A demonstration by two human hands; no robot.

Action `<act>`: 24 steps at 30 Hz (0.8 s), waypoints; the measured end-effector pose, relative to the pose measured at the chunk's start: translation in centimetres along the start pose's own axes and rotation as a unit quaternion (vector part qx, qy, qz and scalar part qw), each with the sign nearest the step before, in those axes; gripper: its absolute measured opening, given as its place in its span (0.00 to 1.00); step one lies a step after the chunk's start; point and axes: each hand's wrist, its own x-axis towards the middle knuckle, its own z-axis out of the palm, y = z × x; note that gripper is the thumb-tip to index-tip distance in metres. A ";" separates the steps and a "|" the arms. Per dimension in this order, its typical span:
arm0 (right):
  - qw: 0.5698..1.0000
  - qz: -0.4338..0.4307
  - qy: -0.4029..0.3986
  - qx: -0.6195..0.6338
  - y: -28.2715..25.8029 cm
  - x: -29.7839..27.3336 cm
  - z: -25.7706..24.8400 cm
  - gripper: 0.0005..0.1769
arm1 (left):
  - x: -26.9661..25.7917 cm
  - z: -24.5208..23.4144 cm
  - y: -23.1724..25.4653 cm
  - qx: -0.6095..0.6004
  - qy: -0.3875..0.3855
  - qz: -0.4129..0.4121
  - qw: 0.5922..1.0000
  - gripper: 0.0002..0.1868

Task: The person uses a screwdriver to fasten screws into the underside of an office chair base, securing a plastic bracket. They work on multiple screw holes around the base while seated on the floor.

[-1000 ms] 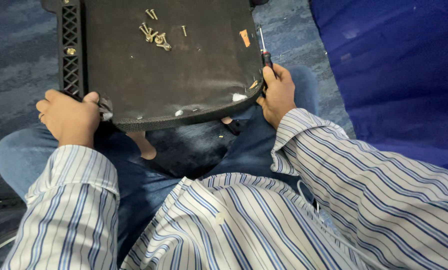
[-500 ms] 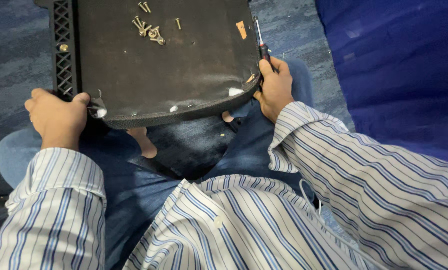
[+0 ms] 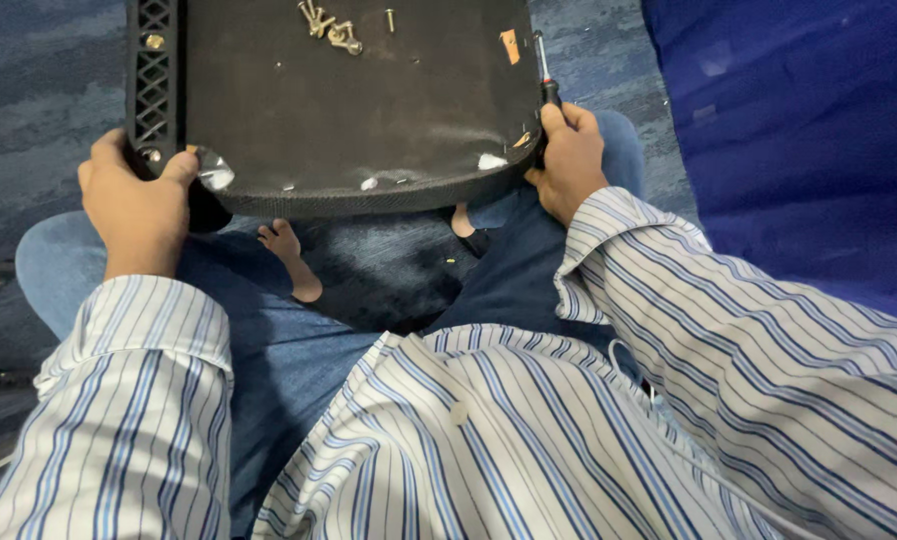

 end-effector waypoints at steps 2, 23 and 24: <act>1.000 0.005 -0.021 0.021 0.1 0.1 -0.1 0.20 | -0.4 -0.1 -0.4 -0.036 -0.007 0.021 0.999 0.39; 0.997 0.046 -0.019 -0.051 -0.7 -1.5 0.0 0.24 | 0.8 0.6 0.4 0.013 0.002 -0.069 0.998 0.36; 0.997 0.045 -0.017 -0.056 -0.7 -1.6 0.3 0.24 | 0.7 0.7 0.3 0.010 -0.001 -0.071 0.997 0.36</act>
